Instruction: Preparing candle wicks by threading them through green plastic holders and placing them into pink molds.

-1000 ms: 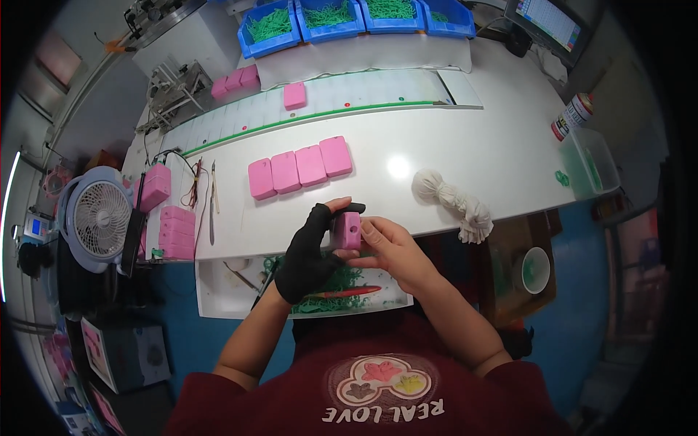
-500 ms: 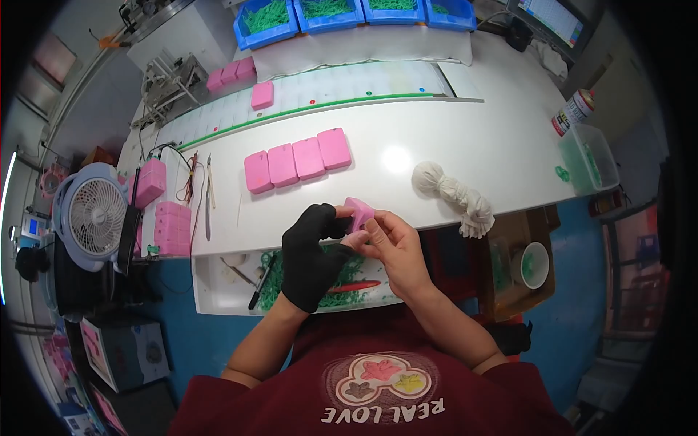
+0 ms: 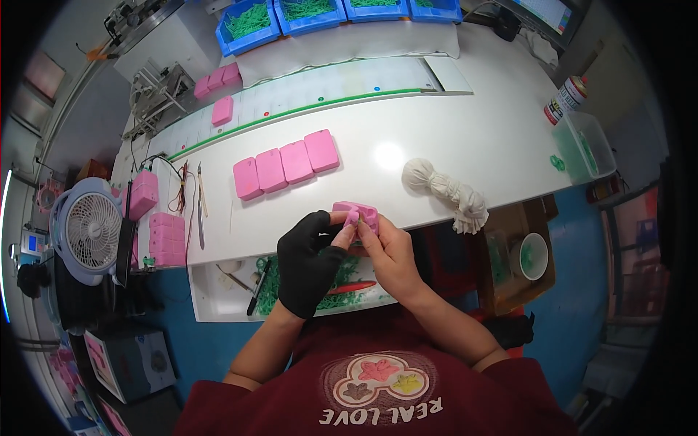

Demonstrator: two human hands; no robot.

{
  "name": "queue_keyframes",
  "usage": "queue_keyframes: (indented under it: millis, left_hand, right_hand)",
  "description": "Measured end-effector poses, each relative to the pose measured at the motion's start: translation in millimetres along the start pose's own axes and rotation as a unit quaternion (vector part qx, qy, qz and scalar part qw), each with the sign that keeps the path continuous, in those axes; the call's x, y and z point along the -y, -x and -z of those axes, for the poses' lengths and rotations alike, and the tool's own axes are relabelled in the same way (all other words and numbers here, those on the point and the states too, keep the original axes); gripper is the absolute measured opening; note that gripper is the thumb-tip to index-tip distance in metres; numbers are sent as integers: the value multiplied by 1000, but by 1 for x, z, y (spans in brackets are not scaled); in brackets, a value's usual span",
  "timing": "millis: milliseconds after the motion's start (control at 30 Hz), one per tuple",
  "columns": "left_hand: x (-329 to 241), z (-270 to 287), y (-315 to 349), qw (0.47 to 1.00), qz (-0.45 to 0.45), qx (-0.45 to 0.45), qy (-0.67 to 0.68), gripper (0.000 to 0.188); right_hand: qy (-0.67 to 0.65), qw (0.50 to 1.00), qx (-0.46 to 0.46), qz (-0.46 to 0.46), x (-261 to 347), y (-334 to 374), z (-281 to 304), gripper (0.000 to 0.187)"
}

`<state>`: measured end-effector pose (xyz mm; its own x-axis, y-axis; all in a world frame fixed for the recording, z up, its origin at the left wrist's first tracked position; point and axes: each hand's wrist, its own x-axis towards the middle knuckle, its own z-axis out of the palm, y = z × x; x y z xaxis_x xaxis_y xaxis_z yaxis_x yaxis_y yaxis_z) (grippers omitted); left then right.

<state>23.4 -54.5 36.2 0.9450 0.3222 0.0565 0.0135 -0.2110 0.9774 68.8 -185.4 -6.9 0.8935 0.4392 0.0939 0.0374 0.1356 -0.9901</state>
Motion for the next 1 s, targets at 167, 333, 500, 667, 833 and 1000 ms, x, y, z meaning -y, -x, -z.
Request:
queue_keyframes:
  millis: [167,333,500,667,833,1000]
  left_hand:
    - [-2,-2,2,999,32,8,17,17]
    - [-1,4,0,999,8,-4,32,27]
    - [18,23,-15,985,-155,53,-49,34]
    - [35,21,-14,948,-262,93,-155,66]
    - [38,32,-19,936,-266,90,-211,68]
    - [39,35,-20,942,-256,94,-196,64]
  right_hand:
    - [93,993,-52,50,-7,1,0,25]
    - [-34,999,-43,0,-16,2,-1,26]
    - [-235,962,-8,-137,-1,0,0,29]
    - [-323,924,77,-189,-7,3,-1,33]
    - [-189,949,95,-235,5,-8,12,33]
    - [32,986,124,-109,0,-11,27,20]
